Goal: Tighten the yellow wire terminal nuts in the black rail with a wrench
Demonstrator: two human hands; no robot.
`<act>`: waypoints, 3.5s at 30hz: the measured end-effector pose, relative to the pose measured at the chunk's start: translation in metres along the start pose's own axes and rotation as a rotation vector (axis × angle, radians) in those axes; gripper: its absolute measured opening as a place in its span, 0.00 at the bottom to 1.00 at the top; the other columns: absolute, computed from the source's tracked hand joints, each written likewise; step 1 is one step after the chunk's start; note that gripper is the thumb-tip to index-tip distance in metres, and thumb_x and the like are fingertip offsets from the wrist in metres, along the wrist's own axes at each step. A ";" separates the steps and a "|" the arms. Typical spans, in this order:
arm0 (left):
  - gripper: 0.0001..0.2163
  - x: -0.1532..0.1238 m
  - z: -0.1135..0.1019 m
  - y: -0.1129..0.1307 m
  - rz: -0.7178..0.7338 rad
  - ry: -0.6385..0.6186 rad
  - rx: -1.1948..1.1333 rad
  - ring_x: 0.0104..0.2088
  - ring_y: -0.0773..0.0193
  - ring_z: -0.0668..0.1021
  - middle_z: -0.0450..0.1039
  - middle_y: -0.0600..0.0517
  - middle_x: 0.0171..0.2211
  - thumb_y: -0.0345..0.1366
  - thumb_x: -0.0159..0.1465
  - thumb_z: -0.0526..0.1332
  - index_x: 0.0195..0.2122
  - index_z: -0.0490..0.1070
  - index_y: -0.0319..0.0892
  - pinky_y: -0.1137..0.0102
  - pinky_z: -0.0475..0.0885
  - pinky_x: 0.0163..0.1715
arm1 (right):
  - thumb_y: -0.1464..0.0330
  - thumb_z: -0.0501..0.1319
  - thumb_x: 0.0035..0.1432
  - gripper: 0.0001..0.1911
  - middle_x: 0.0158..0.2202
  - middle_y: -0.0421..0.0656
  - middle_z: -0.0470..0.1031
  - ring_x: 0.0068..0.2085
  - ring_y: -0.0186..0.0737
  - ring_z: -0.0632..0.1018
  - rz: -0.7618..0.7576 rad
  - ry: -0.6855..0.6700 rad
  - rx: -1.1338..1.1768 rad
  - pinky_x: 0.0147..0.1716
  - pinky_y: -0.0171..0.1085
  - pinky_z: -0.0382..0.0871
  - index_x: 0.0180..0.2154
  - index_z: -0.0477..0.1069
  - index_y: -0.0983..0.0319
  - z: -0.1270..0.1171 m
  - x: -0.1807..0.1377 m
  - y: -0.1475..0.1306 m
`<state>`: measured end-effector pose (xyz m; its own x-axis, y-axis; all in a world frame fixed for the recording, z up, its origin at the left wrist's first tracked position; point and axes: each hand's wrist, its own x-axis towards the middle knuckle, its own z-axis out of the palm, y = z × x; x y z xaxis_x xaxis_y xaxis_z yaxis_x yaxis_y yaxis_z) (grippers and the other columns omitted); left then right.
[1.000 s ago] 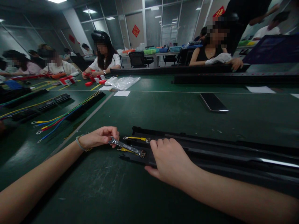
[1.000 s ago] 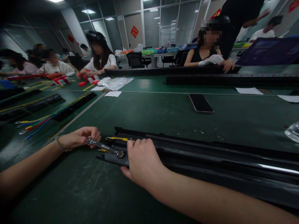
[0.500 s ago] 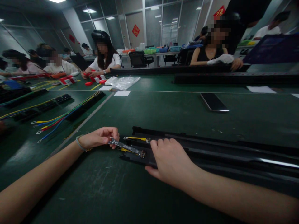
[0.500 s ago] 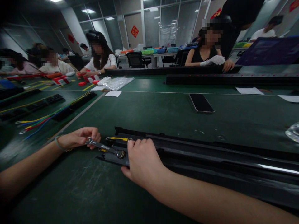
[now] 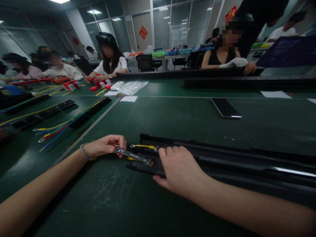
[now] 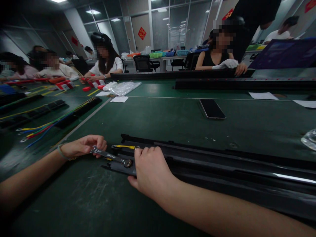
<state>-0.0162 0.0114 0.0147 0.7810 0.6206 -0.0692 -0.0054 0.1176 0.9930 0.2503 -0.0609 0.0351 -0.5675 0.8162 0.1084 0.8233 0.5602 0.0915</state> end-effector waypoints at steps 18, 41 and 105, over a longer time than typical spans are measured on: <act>0.11 0.002 0.000 0.002 -0.018 -0.039 0.036 0.28 0.64 0.69 0.66 0.52 0.25 0.39 0.54 0.63 0.31 0.68 0.37 0.71 0.64 0.30 | 0.51 0.53 0.45 0.25 0.27 0.48 0.68 0.28 0.45 0.69 0.004 -0.022 0.001 0.27 0.41 0.58 0.35 0.65 0.65 0.001 0.000 0.000; 0.10 0.001 0.001 0.005 -0.042 -0.032 0.056 0.28 0.64 0.69 0.67 0.51 0.25 0.39 0.55 0.61 0.31 0.68 0.37 0.70 0.63 0.30 | 0.51 0.53 0.45 0.25 0.27 0.48 0.68 0.28 0.44 0.69 0.000 -0.013 -0.008 0.27 0.41 0.58 0.35 0.65 0.66 0.002 0.000 0.000; 0.11 0.001 0.004 0.009 -0.099 -0.031 0.215 0.30 0.61 0.70 0.69 0.49 0.27 0.40 0.55 0.60 0.32 0.68 0.36 0.68 0.65 0.32 | 0.51 0.52 0.46 0.25 0.28 0.49 0.68 0.29 0.45 0.70 -0.003 -0.074 0.004 0.28 0.42 0.60 0.36 0.65 0.66 -0.004 0.001 0.000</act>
<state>-0.0129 0.0100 0.0242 0.7899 0.5898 -0.1679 0.2027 0.0074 0.9792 0.2500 -0.0610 0.0394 -0.5673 0.8227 0.0351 0.8218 0.5630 0.0874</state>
